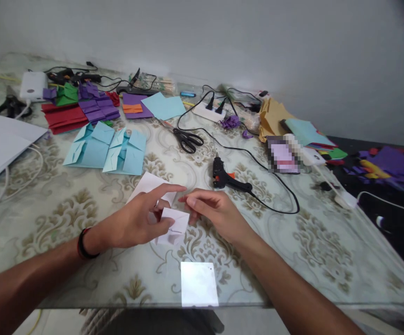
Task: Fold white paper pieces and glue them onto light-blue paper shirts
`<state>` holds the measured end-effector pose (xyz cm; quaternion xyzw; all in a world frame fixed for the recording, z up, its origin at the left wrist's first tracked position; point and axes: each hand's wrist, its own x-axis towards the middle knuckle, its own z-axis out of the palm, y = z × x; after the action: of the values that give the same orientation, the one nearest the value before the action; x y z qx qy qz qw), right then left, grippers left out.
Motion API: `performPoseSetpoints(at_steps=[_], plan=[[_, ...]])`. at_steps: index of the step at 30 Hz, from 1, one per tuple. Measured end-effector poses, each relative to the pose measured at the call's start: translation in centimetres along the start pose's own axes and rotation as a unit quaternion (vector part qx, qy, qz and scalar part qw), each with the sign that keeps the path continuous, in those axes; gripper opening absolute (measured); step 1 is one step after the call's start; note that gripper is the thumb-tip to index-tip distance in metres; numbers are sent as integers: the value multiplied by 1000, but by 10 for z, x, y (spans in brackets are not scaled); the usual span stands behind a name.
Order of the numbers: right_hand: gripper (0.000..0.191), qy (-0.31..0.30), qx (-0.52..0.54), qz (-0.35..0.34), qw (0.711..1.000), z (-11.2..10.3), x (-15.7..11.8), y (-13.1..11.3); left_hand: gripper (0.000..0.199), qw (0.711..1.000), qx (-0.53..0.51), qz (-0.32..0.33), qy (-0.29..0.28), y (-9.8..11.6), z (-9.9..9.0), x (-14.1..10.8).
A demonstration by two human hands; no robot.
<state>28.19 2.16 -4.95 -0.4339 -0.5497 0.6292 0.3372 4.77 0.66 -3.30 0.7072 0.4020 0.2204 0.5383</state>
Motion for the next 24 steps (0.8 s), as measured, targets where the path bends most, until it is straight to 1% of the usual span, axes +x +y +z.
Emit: performPoseSetpoints(at_steps=[2,4,8,12,15,20,24], plan=[[26,-25,9,3,1000,1,-1,-2,63,1000,2,8,-12,-1,0,0],[23,-38,9,2,999,3,-1,-3,65,1000,2,13,-16,-2,1,-1],[19,-43,7,-5,999,3,-1,-3,68,999,0,15,-28,-3,1,0],[26,-36,-9,-10,999,1,-2,-4,72,999,8,8,-32,-3,1,1],[29,-11,-29,-15,999,-1,-1,-4,71,999,20,4,-25,-2,1,1],[27,59,-20,-26,998,-3,2,-1,70,999,35,7,-19,-2,1,1],[25,77,0,-20,997,-3,3,1,71,999,40,11,-21,-2,1,1]])
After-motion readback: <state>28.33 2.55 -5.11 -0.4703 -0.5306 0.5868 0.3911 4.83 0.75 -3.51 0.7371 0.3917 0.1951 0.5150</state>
